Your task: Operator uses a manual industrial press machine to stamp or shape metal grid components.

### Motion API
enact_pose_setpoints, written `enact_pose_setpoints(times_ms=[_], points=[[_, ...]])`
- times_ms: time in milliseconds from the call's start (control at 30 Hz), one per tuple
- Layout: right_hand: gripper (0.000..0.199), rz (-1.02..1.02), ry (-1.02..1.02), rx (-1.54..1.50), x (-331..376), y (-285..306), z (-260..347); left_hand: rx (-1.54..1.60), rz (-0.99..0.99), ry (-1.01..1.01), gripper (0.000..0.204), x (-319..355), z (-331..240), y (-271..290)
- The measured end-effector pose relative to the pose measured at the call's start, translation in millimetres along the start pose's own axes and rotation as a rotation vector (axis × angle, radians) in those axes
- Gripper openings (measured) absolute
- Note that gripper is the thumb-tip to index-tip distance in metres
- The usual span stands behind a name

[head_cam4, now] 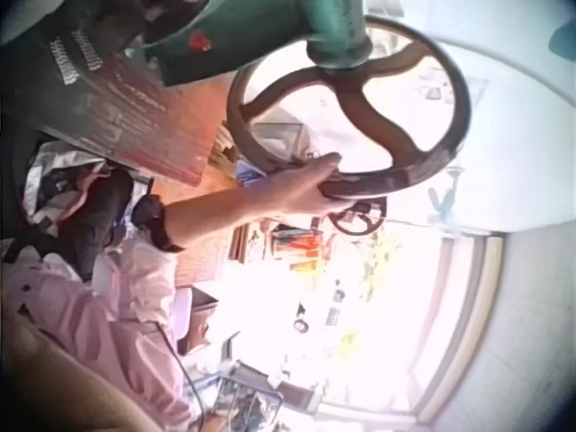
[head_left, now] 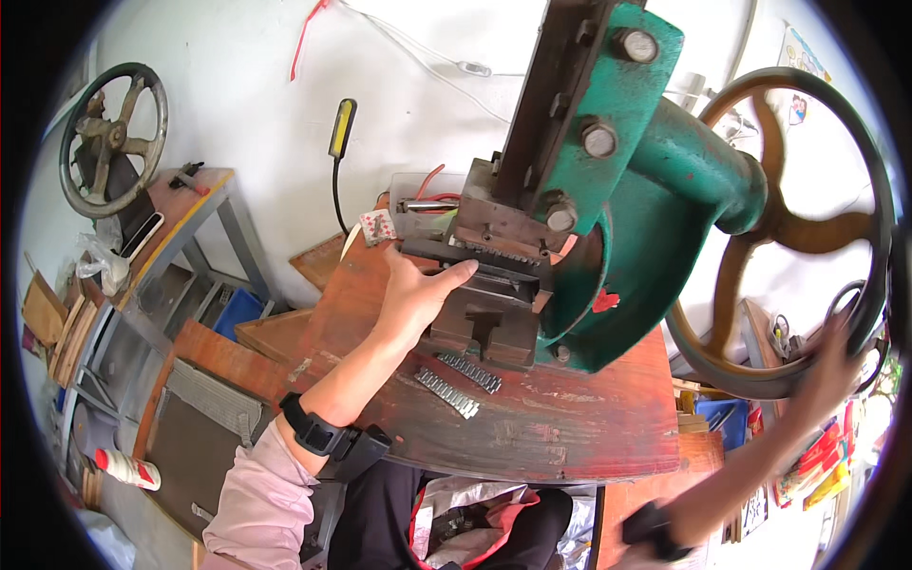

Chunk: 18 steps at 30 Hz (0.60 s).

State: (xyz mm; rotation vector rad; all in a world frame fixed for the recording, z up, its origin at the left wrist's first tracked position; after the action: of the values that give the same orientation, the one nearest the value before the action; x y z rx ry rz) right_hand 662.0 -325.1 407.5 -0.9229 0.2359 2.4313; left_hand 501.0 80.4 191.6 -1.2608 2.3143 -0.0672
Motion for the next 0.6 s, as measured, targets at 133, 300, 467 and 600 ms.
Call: enact_pose_setpoints(times_ms=[133, 300, 467, 600], points=[[0.039, -0.034, -0.127, -0.444, 77, -12, -56, -0.028, 0.072, -0.005, 0.074, -1, 3, -1], [0.022, 0.454, -0.017, -0.315, -29, -9, -17, -0.088, 0.023, 0.013, 0.071, -1, 0, -1], [0.03, 0.394, -0.044, -0.248, -85, -5, 3, -0.089, -0.028, 0.016, 0.061, 6, -13, -4], [0.028, 0.14, -0.084, -0.319, -11, 0, 9, 0.029, 0.058, 0.03, 0.038, 5, -18, -15]])
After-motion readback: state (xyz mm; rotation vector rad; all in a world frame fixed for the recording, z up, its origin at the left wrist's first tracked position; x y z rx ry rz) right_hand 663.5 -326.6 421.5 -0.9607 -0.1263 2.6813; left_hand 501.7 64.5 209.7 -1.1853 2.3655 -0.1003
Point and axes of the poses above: each hand's wrist, its own x-axis away from the middle knuckle, its own y-axis out of the back of the hand, z = x × y, the point moved 7 cm from there along -x, towards the middle knuckle, and after that the axes turned 5 degrees about -y, right-handed, at the moved point
